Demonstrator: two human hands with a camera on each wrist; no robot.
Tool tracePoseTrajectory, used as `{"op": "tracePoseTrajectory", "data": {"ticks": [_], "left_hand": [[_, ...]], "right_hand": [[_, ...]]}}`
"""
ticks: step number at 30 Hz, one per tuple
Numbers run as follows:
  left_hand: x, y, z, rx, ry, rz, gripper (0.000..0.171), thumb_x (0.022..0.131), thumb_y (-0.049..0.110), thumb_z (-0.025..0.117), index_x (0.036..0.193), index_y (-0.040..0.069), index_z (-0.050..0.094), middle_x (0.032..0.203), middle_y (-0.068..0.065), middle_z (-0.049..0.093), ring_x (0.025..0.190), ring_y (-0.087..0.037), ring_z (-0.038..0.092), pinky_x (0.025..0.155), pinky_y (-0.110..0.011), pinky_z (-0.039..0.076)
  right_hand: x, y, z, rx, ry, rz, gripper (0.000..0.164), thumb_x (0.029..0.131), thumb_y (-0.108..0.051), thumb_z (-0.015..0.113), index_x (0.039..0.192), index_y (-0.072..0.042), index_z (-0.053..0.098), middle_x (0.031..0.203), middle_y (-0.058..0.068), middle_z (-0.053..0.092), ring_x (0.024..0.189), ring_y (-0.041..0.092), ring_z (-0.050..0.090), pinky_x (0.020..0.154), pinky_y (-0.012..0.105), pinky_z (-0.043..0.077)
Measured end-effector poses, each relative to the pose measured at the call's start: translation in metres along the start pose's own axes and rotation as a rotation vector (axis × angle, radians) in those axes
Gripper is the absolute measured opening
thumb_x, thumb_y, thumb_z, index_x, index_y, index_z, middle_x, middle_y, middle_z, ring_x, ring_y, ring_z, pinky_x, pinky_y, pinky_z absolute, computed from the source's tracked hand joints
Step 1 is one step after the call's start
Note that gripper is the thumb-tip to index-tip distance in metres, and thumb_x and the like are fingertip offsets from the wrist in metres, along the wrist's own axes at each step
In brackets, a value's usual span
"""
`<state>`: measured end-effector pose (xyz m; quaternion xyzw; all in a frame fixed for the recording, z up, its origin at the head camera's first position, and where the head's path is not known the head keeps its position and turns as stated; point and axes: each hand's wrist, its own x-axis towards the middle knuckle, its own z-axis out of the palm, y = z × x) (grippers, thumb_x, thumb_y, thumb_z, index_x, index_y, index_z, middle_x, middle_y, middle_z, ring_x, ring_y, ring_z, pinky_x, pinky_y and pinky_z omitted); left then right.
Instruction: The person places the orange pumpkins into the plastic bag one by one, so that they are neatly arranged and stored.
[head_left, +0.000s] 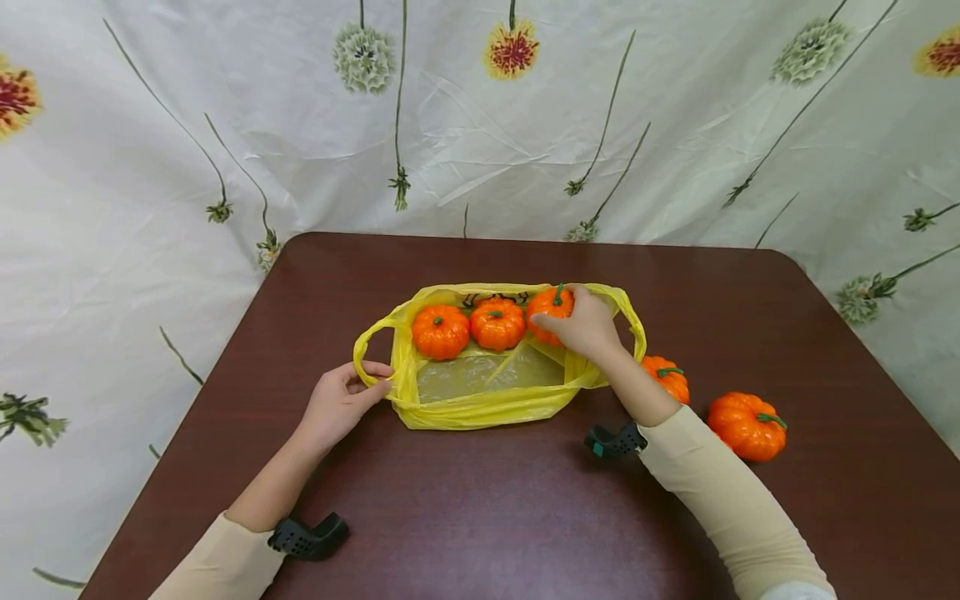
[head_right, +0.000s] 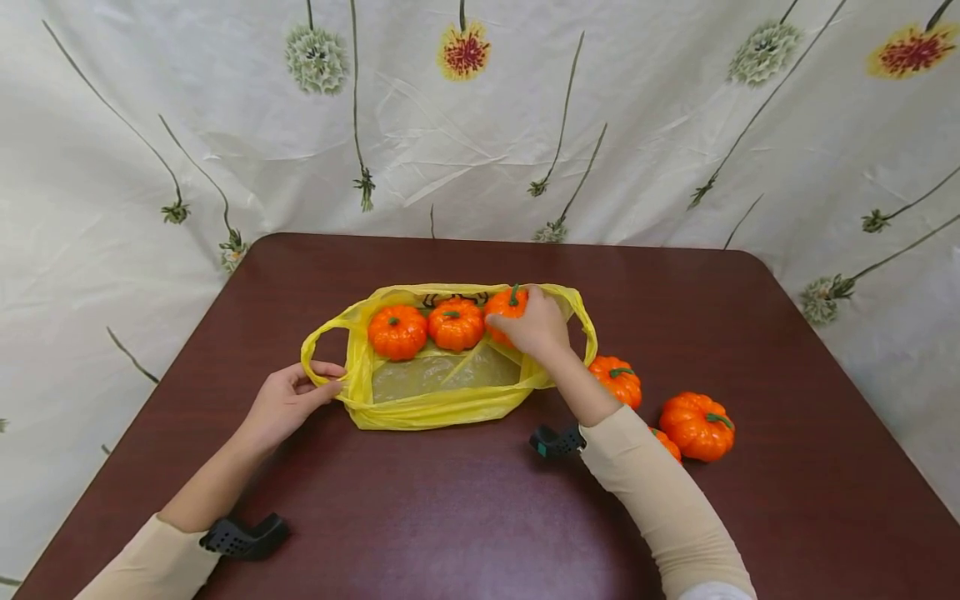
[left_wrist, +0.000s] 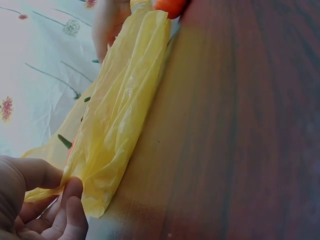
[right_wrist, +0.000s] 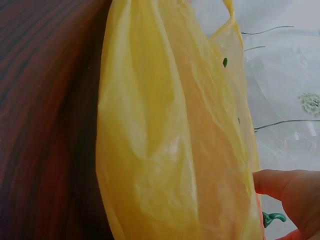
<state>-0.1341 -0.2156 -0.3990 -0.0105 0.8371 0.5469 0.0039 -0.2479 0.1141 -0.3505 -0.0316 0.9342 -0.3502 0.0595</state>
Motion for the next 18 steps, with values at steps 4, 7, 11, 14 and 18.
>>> {"op": "tracePoseTrajectory", "data": {"ticks": [4,7,11,14,18], "left_hand": [[-0.0005,0.0009,-0.0003,-0.005,-0.001,0.001,0.029,0.091,0.013,0.069,0.113,-0.005,0.065,0.092,-0.01,0.068,0.071,-0.021,0.059,0.06,-0.022,0.045],[-0.0003,0.0002,-0.0004,-0.007,-0.003,0.007,0.029,0.091,0.013,0.068,0.113,-0.006,0.065,0.092,-0.009,0.068,0.069,-0.02,0.058,0.06,-0.022,0.045],[-0.0007,0.0004,-0.0009,-0.002,0.0,0.008,0.028,0.091,0.013,0.068,0.111,-0.006,0.065,0.09,-0.01,0.068,0.068,-0.02,0.058,0.06,-0.022,0.046],[-0.0008,0.0007,-0.001,0.003,0.003,0.003,0.026,0.092,0.013,0.068,0.11,-0.005,0.066,0.09,-0.01,0.068,0.069,-0.021,0.059,0.061,-0.022,0.046],[-0.0005,0.0001,-0.0014,0.01,0.004,0.004,0.025,0.092,0.013,0.068,0.11,-0.005,0.066,0.091,-0.011,0.068,0.071,-0.021,0.061,0.062,-0.022,0.047]], "right_hand": [[0.0004,-0.0016,0.0038,-0.041,-0.014,0.004,0.087,0.086,-0.046,0.07,0.15,-0.001,0.03,0.144,0.022,0.042,0.124,0.038,0.046,0.097,0.049,0.043],[0.0008,-0.0019,0.005,-0.055,-0.021,0.009,0.088,0.086,-0.047,0.07,0.15,-0.002,0.03,0.145,0.023,0.041,0.126,0.039,0.044,0.099,0.05,0.041],[0.0009,-0.0014,0.0046,-0.044,-0.042,0.01,0.088,0.087,-0.046,0.068,0.151,-0.001,0.028,0.145,0.023,0.04,0.126,0.04,0.044,0.1,0.05,0.04],[-0.0006,-0.0016,0.0023,-0.034,-0.068,0.007,0.087,0.089,-0.044,0.066,0.152,-0.001,0.024,0.147,0.024,0.038,0.129,0.041,0.041,0.102,0.051,0.038],[-0.0028,-0.0021,-0.0014,-0.023,-0.084,-0.006,0.083,0.091,-0.041,0.063,0.153,-0.002,0.025,0.15,0.023,0.035,0.133,0.04,0.037,0.104,0.05,0.036]]}}
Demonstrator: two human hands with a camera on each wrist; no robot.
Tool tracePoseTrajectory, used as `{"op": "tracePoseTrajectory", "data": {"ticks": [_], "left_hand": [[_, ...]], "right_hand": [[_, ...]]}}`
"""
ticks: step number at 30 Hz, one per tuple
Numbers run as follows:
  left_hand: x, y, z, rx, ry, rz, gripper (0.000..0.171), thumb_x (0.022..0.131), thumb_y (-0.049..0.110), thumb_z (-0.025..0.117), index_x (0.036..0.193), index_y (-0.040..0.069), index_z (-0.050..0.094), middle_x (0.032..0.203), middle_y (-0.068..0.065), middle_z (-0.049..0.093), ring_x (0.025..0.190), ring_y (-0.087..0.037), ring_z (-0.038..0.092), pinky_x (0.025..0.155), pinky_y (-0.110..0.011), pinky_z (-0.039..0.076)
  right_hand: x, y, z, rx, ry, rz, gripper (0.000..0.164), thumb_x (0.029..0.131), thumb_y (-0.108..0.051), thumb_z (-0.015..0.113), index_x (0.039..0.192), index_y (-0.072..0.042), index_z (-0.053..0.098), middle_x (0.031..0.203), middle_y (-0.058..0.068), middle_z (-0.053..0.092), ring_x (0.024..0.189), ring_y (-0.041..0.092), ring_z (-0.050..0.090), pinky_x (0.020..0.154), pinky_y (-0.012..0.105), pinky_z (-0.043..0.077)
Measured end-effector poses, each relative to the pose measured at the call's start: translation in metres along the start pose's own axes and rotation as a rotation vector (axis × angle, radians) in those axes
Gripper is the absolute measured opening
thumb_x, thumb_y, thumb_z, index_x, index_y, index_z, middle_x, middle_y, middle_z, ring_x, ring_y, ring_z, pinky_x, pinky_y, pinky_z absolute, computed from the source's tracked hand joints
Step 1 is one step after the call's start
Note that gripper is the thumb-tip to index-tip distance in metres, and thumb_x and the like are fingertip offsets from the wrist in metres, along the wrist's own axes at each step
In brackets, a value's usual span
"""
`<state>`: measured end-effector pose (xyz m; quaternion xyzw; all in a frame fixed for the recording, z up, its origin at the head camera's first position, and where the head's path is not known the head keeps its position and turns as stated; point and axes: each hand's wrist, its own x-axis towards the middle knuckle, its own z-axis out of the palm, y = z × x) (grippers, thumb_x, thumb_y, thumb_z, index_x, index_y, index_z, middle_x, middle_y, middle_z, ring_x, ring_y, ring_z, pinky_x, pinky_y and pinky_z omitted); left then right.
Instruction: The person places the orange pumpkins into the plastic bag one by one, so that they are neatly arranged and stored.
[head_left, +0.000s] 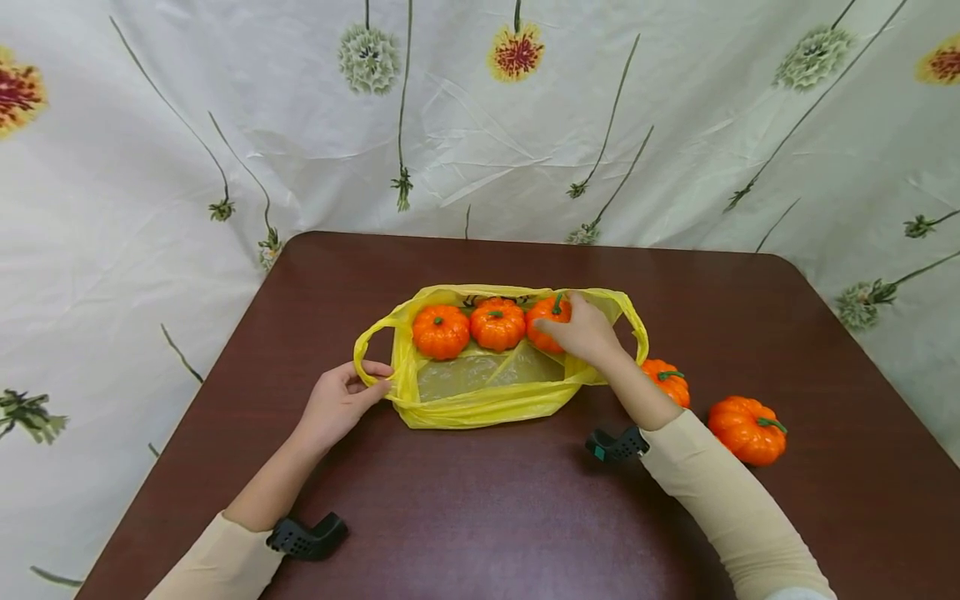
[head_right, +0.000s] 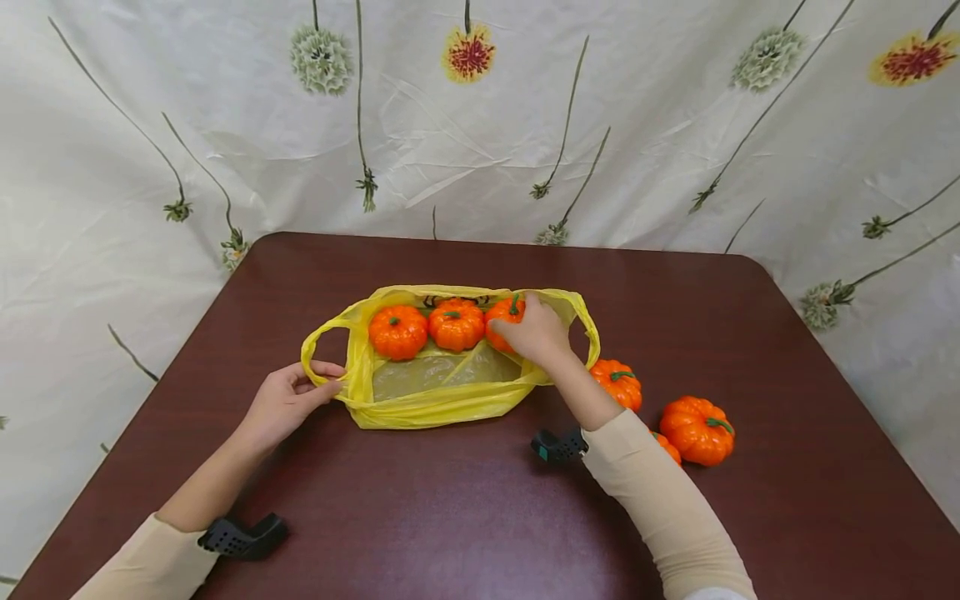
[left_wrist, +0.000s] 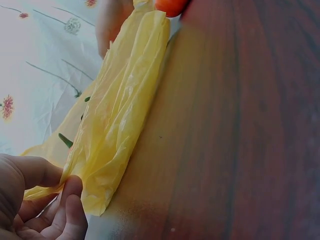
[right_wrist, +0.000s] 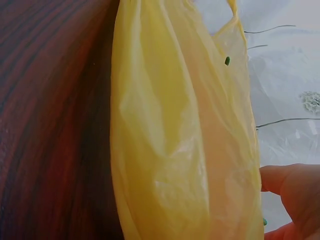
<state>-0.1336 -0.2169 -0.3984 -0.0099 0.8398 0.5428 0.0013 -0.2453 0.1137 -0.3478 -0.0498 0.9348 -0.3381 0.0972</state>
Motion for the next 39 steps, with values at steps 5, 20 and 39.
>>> {"op": "tracePoseTrajectory", "data": {"ticks": [5,20,39], "left_hand": [[0.0,0.0,0.0,0.011,-0.001,-0.002,0.025,0.091,0.013,0.068,0.11,-0.004,0.066,0.092,-0.012,0.069,0.071,-0.022,0.061,0.063,-0.023,0.047],[-0.001,0.0,0.002,-0.004,-0.007,0.005,0.026,0.092,0.013,0.068,0.11,-0.005,0.066,0.092,-0.012,0.069,0.072,-0.021,0.061,0.064,-0.022,0.048],[0.0,0.001,0.001,-0.004,-0.008,-0.003,0.03,0.092,0.013,0.068,0.114,-0.007,0.064,0.094,-0.011,0.069,0.072,-0.02,0.061,0.062,-0.021,0.047]], "right_hand": [[-0.003,0.002,-0.004,0.025,-0.004,0.0,0.078,0.092,-0.04,0.062,0.152,-0.003,0.028,0.152,0.02,0.034,0.134,0.039,0.036,0.104,0.05,0.036],[-0.018,0.001,-0.019,0.077,-0.022,-0.007,0.071,0.094,-0.039,0.061,0.151,-0.007,0.034,0.15,0.018,0.039,0.134,0.034,0.039,0.102,0.049,0.04],[-0.056,0.008,-0.048,0.168,0.022,-0.08,0.062,0.094,-0.039,0.062,0.142,-0.005,0.046,0.133,0.017,0.055,0.122,0.033,0.051,0.097,0.051,0.042]]}}
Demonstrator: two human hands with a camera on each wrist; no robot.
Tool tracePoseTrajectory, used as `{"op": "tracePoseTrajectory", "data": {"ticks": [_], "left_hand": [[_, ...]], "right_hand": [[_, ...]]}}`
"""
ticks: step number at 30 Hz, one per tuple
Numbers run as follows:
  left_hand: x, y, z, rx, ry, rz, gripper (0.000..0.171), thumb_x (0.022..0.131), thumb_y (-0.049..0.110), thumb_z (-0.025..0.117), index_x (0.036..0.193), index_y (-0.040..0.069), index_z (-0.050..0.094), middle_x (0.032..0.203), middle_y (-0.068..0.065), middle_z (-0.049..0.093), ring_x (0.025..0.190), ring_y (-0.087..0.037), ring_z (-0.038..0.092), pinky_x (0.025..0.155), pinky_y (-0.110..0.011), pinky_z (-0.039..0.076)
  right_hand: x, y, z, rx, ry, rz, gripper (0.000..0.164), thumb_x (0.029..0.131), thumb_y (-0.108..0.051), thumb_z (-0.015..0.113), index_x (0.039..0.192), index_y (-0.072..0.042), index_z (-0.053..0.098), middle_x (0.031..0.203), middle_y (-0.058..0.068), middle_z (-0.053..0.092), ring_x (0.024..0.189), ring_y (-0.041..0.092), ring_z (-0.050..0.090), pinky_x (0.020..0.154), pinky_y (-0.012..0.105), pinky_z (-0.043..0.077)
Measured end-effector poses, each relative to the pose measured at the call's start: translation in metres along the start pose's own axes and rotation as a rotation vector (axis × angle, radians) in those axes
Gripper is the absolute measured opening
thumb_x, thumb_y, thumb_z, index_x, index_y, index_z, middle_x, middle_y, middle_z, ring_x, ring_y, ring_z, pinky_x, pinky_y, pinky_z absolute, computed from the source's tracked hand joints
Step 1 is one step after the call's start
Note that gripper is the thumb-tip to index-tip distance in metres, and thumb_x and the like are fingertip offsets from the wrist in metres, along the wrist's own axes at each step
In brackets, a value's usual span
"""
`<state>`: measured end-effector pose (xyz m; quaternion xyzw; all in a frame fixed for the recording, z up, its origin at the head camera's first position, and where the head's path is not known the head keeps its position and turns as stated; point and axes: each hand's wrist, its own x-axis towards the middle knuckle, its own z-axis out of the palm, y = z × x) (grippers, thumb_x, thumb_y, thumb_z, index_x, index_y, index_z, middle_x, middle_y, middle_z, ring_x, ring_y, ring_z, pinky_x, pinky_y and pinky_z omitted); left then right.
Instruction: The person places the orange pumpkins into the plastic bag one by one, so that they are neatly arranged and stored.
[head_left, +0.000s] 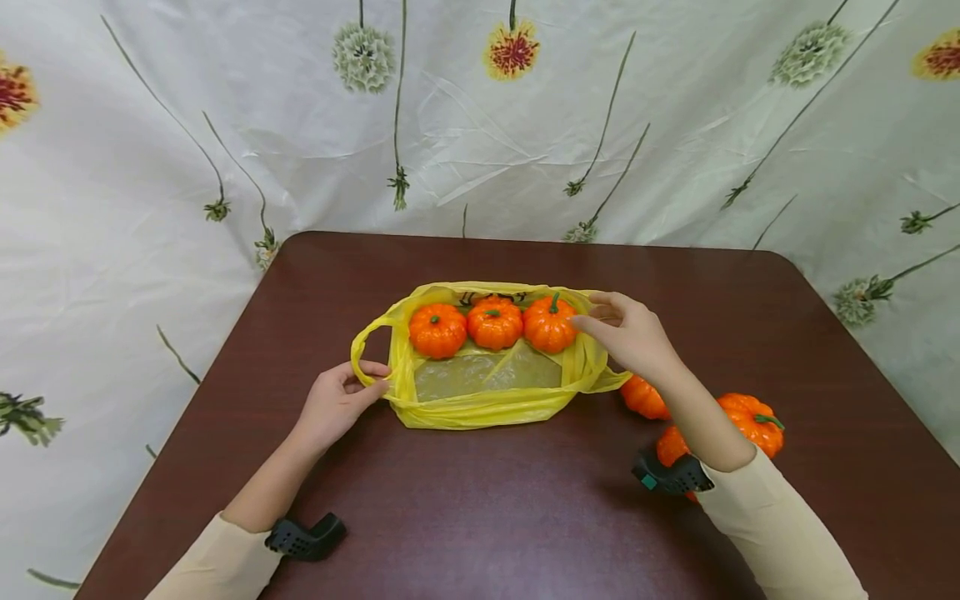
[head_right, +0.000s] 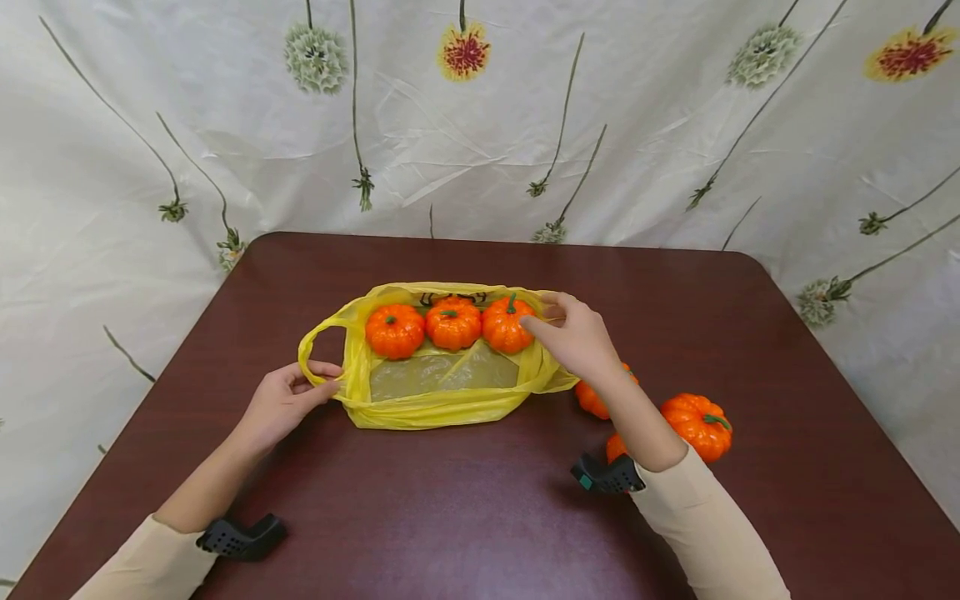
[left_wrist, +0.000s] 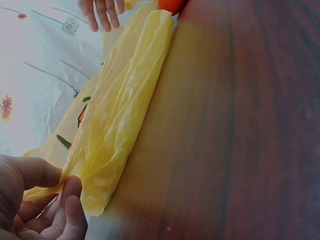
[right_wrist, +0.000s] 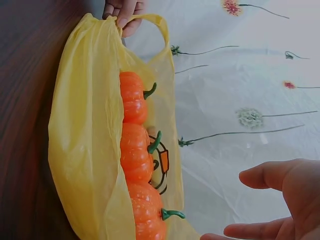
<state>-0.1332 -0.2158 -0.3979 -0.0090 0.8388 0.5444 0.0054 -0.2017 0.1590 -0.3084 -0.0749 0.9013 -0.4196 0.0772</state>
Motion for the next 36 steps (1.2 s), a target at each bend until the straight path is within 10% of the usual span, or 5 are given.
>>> {"op": "tracePoseTrajectory", "data": {"ticks": [20,36], "left_hand": [[0.001,0.0,0.0,0.014,0.005,-0.013,0.026,0.092,0.014,0.068,0.111,-0.005,0.066,0.092,-0.011,0.068,0.072,-0.02,0.061,0.063,-0.022,0.047],[0.0,0.0,0.001,0.0,0.0,0.001,0.029,0.092,0.014,0.068,0.112,-0.006,0.065,0.095,-0.013,0.069,0.073,-0.019,0.062,0.064,-0.021,0.048]], "right_hand": [[-0.058,0.025,-0.038,-0.045,0.092,0.008,0.055,0.096,-0.045,0.058,0.132,-0.003,0.057,0.127,0.016,0.06,0.113,0.032,0.057,0.088,0.045,0.046],[-0.064,0.061,-0.05,-0.12,0.071,0.053,0.06,0.096,-0.044,0.058,0.136,0.0,0.051,0.134,0.023,0.054,0.121,0.04,0.05,0.094,0.056,0.04]]}}
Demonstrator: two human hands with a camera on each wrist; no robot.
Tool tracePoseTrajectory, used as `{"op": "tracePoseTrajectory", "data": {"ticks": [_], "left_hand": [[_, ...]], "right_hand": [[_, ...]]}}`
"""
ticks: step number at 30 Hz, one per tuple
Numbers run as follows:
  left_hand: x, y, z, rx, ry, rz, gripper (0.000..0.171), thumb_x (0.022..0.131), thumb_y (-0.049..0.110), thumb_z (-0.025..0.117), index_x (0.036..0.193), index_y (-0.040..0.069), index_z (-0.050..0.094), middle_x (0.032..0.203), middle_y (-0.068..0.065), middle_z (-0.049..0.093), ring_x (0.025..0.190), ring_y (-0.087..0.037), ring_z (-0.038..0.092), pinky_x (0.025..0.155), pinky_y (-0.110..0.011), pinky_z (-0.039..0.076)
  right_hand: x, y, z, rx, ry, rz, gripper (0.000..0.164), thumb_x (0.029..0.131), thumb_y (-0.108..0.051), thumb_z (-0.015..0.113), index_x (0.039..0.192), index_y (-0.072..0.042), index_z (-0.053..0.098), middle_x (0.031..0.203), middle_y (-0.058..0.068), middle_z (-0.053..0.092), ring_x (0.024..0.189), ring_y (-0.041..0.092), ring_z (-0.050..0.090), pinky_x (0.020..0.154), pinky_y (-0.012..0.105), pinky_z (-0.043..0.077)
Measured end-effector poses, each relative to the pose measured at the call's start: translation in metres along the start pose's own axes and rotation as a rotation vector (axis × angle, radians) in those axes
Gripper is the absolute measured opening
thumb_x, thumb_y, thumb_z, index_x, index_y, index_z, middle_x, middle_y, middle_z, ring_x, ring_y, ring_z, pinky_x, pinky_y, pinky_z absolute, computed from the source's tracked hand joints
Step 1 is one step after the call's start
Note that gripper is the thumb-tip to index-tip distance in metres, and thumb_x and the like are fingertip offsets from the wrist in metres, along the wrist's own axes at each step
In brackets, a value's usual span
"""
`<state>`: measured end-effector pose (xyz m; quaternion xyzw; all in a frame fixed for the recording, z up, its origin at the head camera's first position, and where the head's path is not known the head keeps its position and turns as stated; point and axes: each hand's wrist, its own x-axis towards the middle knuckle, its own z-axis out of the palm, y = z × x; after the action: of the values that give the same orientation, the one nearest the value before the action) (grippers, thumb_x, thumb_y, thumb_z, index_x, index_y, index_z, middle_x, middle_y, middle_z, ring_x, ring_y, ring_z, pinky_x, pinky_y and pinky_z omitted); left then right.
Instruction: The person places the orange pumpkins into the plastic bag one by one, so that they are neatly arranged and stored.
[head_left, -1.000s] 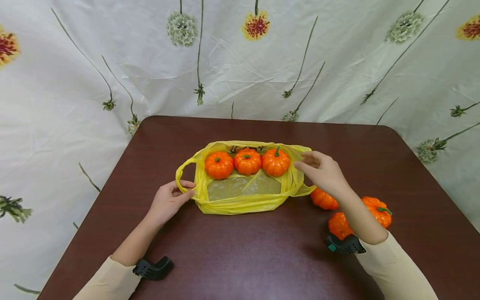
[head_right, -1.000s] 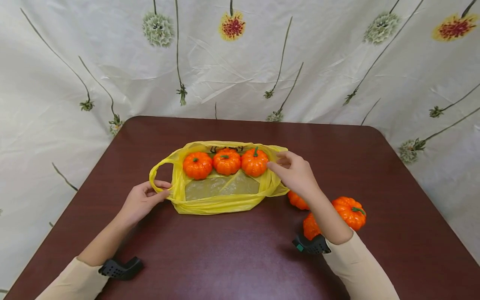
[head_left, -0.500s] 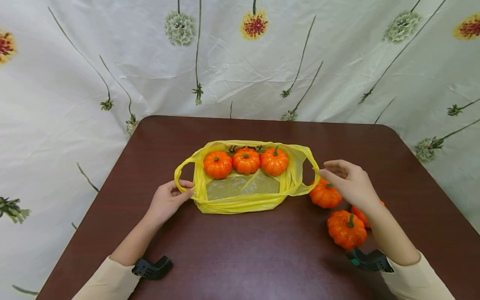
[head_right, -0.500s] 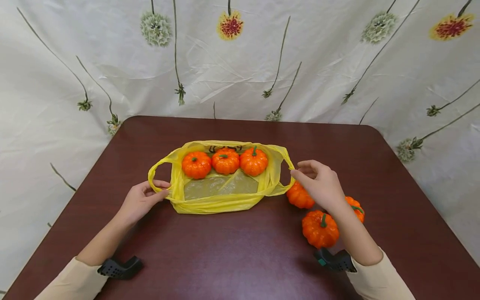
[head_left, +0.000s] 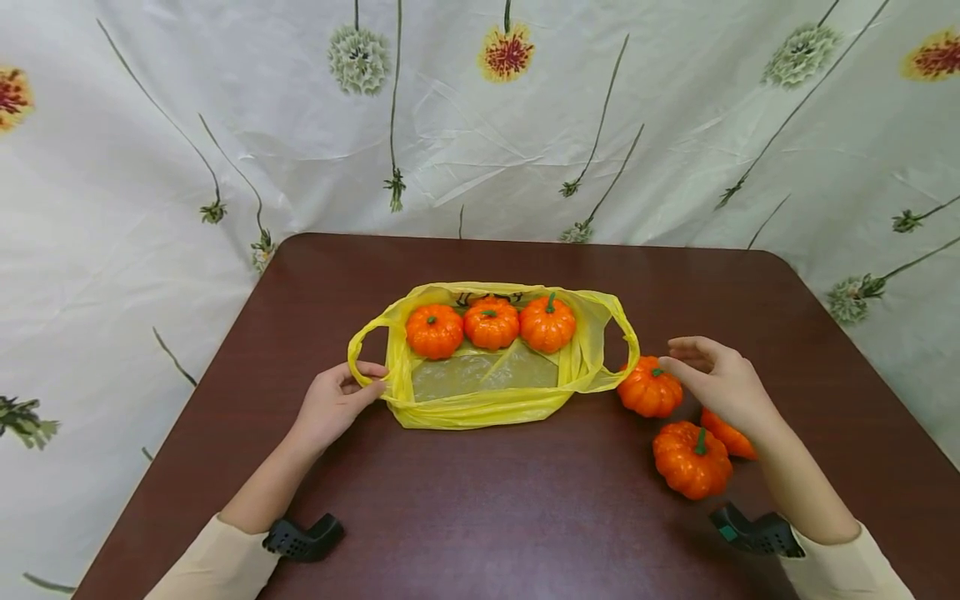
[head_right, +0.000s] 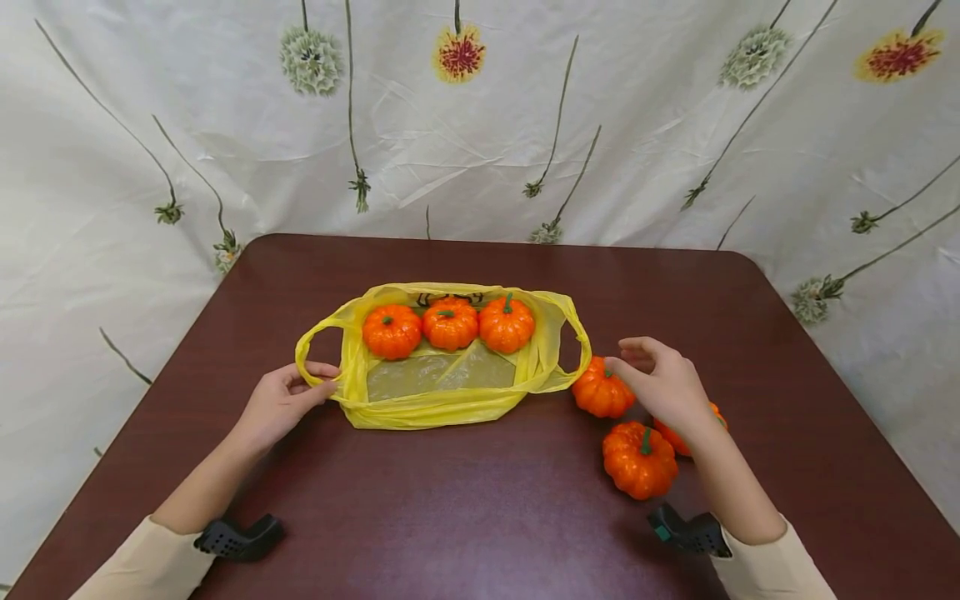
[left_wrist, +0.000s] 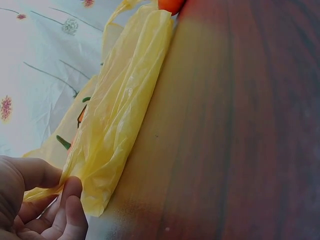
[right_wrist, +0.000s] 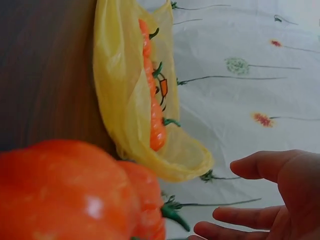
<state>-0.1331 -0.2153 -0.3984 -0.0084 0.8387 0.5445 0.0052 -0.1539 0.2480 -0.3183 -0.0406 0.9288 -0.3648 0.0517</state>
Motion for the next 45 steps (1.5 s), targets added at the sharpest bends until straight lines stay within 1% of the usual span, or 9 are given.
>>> {"op": "tracePoseTrajectory", "data": {"ticks": [2,6,12,19,24,28,32,38,45], "left_hand": [[0.0,0.0,0.0,0.001,0.001,-0.002,0.028,0.092,0.014,0.068,0.112,-0.006,0.065,0.095,-0.012,0.069,0.073,-0.02,0.062,0.064,-0.021,0.047],[0.0,0.0,0.0,0.006,-0.001,-0.008,0.027,0.092,0.013,0.067,0.112,-0.005,0.065,0.095,-0.013,0.068,0.074,-0.02,0.062,0.065,-0.021,0.048],[0.0,-0.001,0.0,0.003,-0.002,-0.002,0.027,0.092,0.012,0.067,0.112,-0.006,0.065,0.095,-0.013,0.069,0.074,-0.019,0.062,0.065,-0.021,0.048],[0.0,0.001,0.0,-0.014,-0.005,-0.001,0.03,0.092,0.014,0.068,0.114,-0.007,0.064,0.096,-0.012,0.069,0.074,-0.019,0.062,0.063,-0.021,0.047],[0.0,0.001,0.0,-0.008,-0.007,0.003,0.03,0.092,0.014,0.068,0.114,-0.006,0.064,0.096,-0.012,0.069,0.073,-0.019,0.061,0.062,-0.021,0.047],[0.0,0.0,0.0,0.004,-0.004,0.01,0.028,0.092,0.014,0.067,0.112,-0.006,0.065,0.096,-0.013,0.069,0.074,-0.019,0.062,0.063,-0.021,0.047],[0.0,-0.001,0.0,0.009,0.001,0.007,0.027,0.092,0.013,0.067,0.111,-0.005,0.065,0.096,-0.014,0.069,0.075,-0.02,0.064,0.065,-0.021,0.048],[0.0,-0.002,0.0,0.01,0.001,0.009,0.027,0.092,0.014,0.068,0.111,-0.005,0.066,0.095,-0.014,0.069,0.073,-0.02,0.063,0.064,-0.022,0.048],[0.0,0.002,0.0,-0.001,-0.003,0.001,0.029,0.092,0.014,0.068,0.112,-0.006,0.065,0.094,-0.012,0.069,0.072,-0.02,0.06,0.062,-0.022,0.046]], "right_hand": [[0.002,0.007,0.001,-0.004,-0.015,0.008,0.061,0.096,-0.043,0.059,0.138,0.0,0.049,0.137,0.023,0.051,0.124,0.041,0.046,0.096,0.058,0.038],[0.005,0.017,0.004,-0.027,-0.055,0.011,0.068,0.094,-0.047,0.059,0.142,-0.002,0.045,0.142,0.022,0.047,0.13,0.043,0.039,0.099,0.061,0.035],[0.008,0.028,0.009,-0.046,-0.13,-0.014,0.073,0.092,-0.05,0.062,0.146,-0.005,0.041,0.145,0.021,0.044,0.128,0.044,0.042,0.097,0.059,0.037],[0.011,0.035,0.015,-0.078,-0.143,-0.027,0.077,0.089,-0.049,0.067,0.146,-0.005,0.04,0.142,0.024,0.044,0.121,0.042,0.046,0.094,0.056,0.04],[0.012,0.039,0.018,-0.06,-0.151,-0.013,0.081,0.087,-0.048,0.069,0.147,-0.006,0.037,0.141,0.025,0.045,0.121,0.041,0.048,0.095,0.056,0.041],[0.014,0.041,0.02,-0.049,-0.147,-0.007,0.082,0.086,-0.048,0.07,0.147,-0.005,0.036,0.14,0.026,0.046,0.123,0.043,0.047,0.096,0.057,0.04],[0.015,0.041,0.021,-0.057,-0.137,-0.002,0.083,0.086,-0.049,0.07,0.147,-0.005,0.037,0.137,0.026,0.048,0.121,0.041,0.049,0.095,0.056,0.041],[0.014,0.042,0.023,-0.049,-0.094,0.018,0.083,0.085,-0.051,0.071,0.147,-0.005,0.039,0.133,0.025,0.052,0.118,0.039,0.051,0.092,0.053,0.043],[0.013,0.042,0.023,-0.027,-0.047,0.014,0.081,0.086,-0.049,0.07,0.146,-0.004,0.039,0.135,0.028,0.049,0.119,0.041,0.051,0.093,0.054,0.043]]}}
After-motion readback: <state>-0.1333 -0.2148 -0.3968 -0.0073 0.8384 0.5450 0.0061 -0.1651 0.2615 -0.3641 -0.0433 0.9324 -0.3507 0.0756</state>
